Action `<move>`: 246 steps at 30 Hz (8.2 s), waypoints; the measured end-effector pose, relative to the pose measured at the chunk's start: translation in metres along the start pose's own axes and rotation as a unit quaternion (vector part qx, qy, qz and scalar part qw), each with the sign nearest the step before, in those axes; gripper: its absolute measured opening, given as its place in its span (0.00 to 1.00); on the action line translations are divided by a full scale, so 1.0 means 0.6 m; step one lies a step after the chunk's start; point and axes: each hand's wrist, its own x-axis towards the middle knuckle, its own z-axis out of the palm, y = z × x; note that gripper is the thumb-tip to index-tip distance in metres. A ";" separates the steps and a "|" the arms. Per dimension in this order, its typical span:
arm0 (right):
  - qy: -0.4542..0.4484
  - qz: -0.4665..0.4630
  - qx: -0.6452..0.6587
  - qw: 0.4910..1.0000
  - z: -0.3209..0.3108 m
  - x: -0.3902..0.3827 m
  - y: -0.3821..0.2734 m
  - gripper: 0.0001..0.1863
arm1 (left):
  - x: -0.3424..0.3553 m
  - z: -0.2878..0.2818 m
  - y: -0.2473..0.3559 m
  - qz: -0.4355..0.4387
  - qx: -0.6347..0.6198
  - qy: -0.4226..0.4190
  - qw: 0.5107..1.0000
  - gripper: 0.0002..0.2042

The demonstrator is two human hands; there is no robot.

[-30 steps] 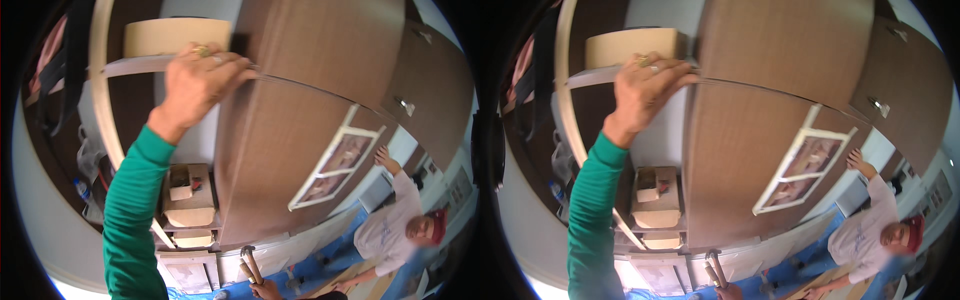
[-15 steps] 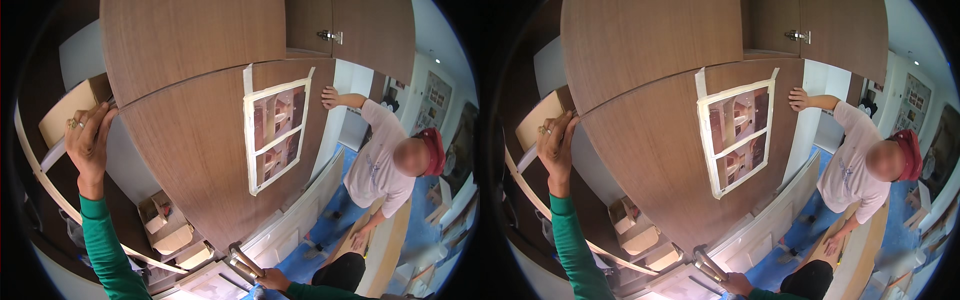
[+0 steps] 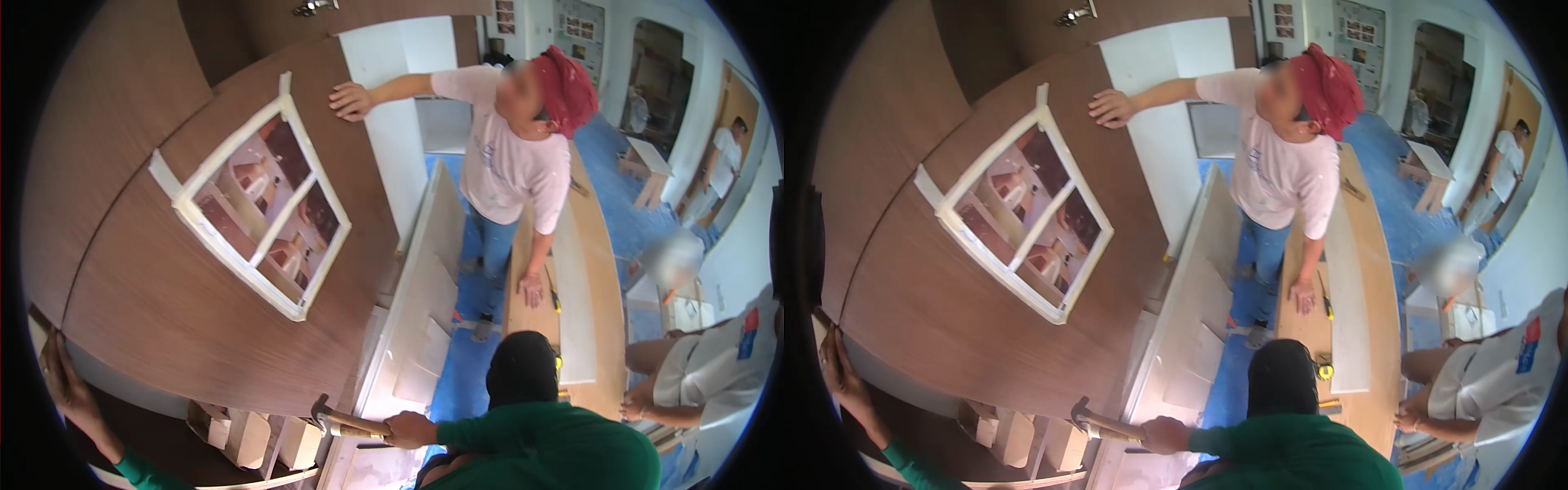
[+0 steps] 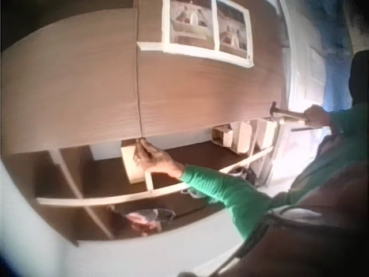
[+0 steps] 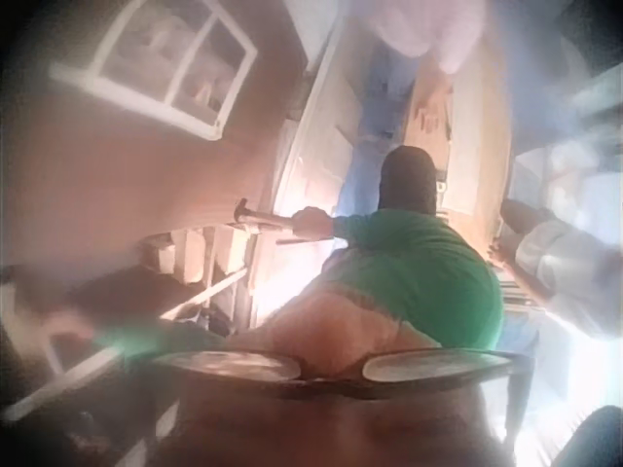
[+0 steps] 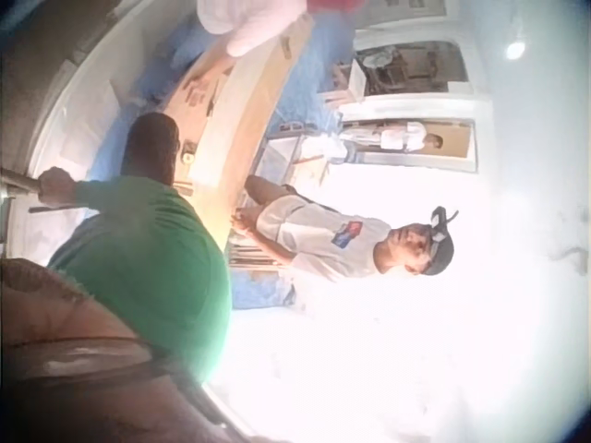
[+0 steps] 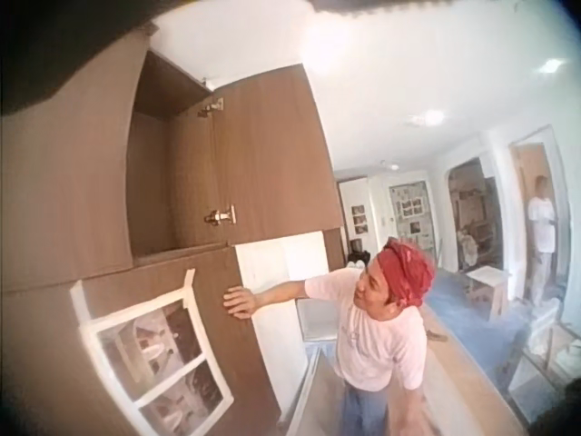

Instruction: The person uses a hammer and a chisel to pry open a wooden cabinet door. They repeatedly strike the chisel along the door's edge to separate it from the frame. Another person assists by holding the door steady. The person eventually removes the door from the cabinet.

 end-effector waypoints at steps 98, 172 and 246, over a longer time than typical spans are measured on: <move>0.240 -0.110 0.398 0.878 -0.160 -0.001 0.068 0.08 | -0.171 0.003 0.562 -0.081 -0.509 -0.061 0.855 0.09; 0.451 -0.431 0.102 0.775 -0.208 -0.019 -0.358 0.11 | 0.106 0.040 0.263 0.287 -0.264 0.089 0.917 0.15; 0.409 -0.258 0.050 0.874 -0.166 -0.091 -0.280 0.17 | 0.079 0.021 0.267 0.302 -0.277 0.225 0.884 0.20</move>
